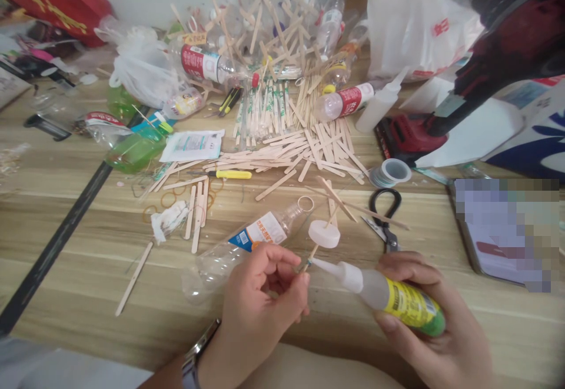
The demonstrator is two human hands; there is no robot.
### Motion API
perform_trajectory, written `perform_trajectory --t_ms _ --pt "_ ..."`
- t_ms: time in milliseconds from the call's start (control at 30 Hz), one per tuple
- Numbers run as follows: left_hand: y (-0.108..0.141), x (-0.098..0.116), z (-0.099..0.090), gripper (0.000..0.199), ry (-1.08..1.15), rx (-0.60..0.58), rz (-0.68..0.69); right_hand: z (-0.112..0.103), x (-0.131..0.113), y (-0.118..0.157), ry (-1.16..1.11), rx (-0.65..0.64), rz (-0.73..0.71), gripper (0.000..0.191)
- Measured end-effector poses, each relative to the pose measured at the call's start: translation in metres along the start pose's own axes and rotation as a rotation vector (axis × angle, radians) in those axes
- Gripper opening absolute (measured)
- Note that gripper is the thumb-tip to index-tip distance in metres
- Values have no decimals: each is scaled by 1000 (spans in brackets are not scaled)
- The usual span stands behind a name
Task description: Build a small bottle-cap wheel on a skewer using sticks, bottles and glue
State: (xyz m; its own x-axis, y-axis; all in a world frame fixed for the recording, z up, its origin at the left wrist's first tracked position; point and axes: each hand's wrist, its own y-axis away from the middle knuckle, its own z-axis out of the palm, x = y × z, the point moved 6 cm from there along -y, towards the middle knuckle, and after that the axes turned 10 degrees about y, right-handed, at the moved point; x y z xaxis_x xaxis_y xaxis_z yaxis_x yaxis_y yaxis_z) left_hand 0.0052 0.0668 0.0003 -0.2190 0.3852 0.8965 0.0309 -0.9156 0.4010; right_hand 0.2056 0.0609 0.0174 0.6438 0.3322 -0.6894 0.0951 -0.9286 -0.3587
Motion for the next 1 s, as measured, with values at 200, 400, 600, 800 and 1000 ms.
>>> perform_trajectory --t_ms 200,400,600,800,1000 --pt "4 4 0 23 -1 81 -14 -1 -2 -3 -15 27 -9 19" --pt "4 3 0 25 -35 72 -6 -3 -2 -3 -4 41 2 17" --pt "4 2 -1 27 -28 82 -4 -2 -1 -1 -14 42 -7 19" --pt "4 2 -1 27 -37 76 0 -1 -1 -2 -10 40 -2 19" --pt "4 1 0 28 -9 67 -22 -1 1 0 -30 29 7 20"
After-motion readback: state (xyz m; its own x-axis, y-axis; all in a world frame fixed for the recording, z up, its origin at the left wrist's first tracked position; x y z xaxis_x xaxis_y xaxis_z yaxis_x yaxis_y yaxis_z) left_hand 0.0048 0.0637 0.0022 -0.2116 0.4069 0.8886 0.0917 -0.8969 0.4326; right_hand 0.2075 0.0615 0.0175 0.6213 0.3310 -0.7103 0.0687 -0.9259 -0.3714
